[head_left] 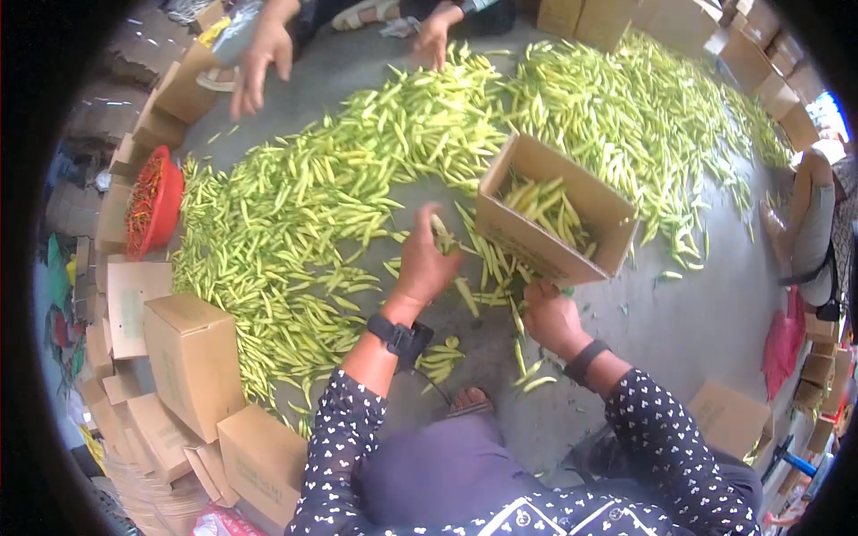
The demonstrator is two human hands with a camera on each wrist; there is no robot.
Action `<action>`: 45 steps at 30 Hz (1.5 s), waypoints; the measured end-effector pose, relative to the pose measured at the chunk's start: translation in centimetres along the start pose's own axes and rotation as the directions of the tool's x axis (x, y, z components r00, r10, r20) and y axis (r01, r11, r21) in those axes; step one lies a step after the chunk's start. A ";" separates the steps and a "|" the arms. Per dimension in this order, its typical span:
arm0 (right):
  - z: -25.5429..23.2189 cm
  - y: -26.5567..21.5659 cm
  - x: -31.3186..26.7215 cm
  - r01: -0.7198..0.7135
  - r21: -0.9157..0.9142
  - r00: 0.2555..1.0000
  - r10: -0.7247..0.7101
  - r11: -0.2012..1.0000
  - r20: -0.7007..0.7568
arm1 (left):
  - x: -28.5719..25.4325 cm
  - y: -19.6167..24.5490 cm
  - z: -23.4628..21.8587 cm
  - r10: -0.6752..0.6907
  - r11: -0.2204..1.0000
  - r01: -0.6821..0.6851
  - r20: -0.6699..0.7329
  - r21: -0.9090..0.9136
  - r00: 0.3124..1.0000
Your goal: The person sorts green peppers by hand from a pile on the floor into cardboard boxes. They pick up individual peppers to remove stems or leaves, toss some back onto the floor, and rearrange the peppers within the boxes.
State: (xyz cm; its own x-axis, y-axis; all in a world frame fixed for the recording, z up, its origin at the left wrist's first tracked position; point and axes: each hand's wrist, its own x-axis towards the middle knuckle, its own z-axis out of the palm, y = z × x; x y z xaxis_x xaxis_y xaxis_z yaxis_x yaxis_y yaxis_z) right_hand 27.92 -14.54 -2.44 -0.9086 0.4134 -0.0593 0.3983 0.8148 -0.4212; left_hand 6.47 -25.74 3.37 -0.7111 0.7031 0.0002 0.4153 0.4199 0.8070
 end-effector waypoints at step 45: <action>-0.5 -4.0 2.6 0.347 0.209 0.858 -0.399 0.914 0.324 | -19.5 5.1 -19.3 -0.153 0.927 -0.137 -0.687 -0.348 0.710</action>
State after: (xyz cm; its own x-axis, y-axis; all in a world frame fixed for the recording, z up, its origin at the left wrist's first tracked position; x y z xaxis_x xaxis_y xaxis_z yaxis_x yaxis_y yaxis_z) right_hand 24.04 -16.52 -0.51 -0.9791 -0.1025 -0.1759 0.0228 0.8035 -0.5949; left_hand 11.49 -48.37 18.95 -0.9585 0.0409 0.2820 0.2847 0.0935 0.9540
